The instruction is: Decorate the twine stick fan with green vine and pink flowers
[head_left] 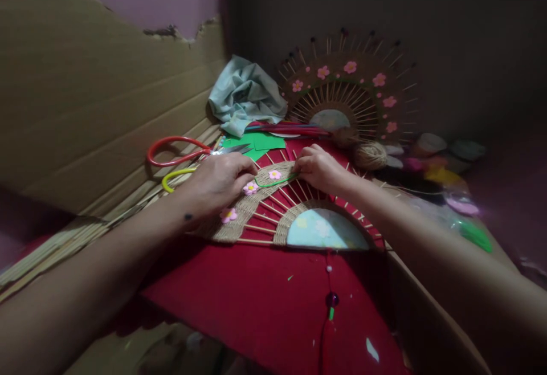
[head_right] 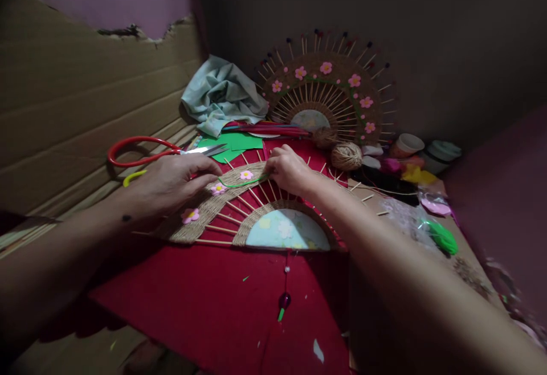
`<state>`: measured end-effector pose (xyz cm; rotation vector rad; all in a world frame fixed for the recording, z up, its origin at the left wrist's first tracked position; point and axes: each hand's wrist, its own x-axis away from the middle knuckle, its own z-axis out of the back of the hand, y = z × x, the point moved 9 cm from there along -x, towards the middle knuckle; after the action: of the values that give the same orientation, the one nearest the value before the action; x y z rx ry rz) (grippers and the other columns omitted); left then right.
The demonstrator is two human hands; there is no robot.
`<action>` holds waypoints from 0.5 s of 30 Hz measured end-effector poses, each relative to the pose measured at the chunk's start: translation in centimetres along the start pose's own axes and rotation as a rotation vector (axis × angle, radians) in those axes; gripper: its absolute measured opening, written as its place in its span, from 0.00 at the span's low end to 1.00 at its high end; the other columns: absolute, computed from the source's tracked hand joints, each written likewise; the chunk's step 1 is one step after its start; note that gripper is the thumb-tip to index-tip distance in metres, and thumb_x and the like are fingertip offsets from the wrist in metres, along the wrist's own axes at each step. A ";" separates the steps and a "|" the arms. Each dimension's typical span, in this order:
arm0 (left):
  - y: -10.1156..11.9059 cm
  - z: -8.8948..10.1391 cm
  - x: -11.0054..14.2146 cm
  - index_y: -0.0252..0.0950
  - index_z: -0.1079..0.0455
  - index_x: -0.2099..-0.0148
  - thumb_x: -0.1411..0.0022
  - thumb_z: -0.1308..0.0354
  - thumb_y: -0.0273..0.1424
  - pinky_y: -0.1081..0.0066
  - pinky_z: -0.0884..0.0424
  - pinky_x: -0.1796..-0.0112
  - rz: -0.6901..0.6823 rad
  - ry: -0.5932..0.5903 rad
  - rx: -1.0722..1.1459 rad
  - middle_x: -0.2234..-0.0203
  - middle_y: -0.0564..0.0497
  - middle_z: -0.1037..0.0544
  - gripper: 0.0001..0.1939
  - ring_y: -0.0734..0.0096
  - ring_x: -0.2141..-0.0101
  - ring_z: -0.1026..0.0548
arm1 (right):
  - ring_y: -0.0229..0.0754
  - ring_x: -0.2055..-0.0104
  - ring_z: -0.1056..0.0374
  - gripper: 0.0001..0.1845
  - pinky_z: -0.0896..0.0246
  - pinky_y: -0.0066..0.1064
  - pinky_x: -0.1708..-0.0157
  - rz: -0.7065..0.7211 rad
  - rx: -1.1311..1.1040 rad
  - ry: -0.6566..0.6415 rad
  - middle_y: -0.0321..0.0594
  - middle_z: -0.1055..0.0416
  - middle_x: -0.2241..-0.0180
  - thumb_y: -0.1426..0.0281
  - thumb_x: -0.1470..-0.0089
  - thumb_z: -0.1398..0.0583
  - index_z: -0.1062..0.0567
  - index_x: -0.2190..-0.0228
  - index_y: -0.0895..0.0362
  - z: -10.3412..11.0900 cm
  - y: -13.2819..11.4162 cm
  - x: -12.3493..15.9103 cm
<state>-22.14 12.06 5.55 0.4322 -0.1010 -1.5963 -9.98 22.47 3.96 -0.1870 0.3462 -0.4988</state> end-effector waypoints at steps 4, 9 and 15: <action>0.1 0.1 0.1 0.36 0.26 0.61 0.41 0.52 0.32 0.68 0.36 0.65 0.007 0.002 0.011 0.65 0.48 0.22 0.14 0.65 0.66 0.26 | 0.46 0.60 0.39 0.09 0.41 0.37 0.59 0.020 0.047 0.003 0.41 0.29 0.67 0.81 0.56 0.37 0.22 0.78 0.55 -0.7 -0.1 -0.1; 0.4 0.2 0.1 0.36 0.26 0.61 0.40 0.51 0.33 0.68 0.36 0.65 0.003 0.018 -0.008 0.65 0.48 0.22 0.14 0.65 0.65 0.26 | 0.45 0.64 0.37 0.07 0.40 0.35 0.60 -0.018 0.062 0.006 0.40 0.29 0.71 0.79 0.56 0.35 0.22 0.79 0.56 0.8 0.7 0.2; 0.4 -0.3 -0.6 0.37 0.25 0.61 0.41 0.51 0.32 0.69 0.36 0.65 0.027 0.016 -0.016 0.66 0.49 0.22 0.13 0.67 0.66 0.26 | 0.42 0.67 0.33 0.03 0.38 0.33 0.64 -0.082 0.028 0.017 0.39 0.28 0.73 0.76 0.56 0.34 0.20 0.76 0.57 1.8 2.2 1.2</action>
<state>-21.71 12.68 5.56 0.4291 -0.0816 -1.5662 -7.41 23.91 4.77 -0.1700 0.3490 -0.5864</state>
